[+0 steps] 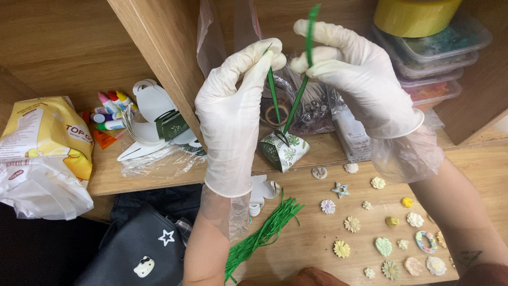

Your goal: The person folds a small white paper packet into a triangular shape and secures it with a green ribbon. They then tie the ribbon into a bow on top of the packet. The task is performed on a wooden table with various craft supplies visible.

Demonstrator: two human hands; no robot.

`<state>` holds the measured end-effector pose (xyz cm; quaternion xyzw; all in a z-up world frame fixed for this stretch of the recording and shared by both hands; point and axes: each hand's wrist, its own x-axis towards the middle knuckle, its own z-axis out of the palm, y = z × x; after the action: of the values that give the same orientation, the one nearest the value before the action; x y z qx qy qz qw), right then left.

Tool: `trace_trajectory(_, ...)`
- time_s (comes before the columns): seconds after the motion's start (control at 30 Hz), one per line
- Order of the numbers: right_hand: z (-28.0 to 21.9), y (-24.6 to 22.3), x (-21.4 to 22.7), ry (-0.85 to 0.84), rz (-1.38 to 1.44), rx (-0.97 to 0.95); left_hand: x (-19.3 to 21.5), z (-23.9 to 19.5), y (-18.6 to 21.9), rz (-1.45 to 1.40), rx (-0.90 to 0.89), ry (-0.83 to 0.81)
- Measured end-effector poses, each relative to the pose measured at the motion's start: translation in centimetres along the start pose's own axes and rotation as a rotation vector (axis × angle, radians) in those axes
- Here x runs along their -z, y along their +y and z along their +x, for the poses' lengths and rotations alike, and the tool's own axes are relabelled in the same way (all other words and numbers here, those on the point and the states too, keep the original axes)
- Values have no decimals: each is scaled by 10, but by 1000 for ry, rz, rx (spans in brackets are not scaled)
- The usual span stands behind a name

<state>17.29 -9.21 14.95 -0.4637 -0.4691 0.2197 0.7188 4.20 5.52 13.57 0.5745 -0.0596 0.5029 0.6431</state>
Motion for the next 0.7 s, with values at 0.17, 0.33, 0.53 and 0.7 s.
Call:
trace_trajectory(0.17,5,-9,-23,98,-115,-130,1,8,-1,-38,-10,-14)
trace_trajectory(0.33,1,-10,-32,142,-62,-185,4,18,-2,-11,-41,-74)
trace_trajectory(0.53,-1,12,-26,227,-1,-58,0,17,1,29,-58,-157)
trace_trajectory(0.7,-3,25,-25,265,48,-2,-9,15,10,221,-96,-132)
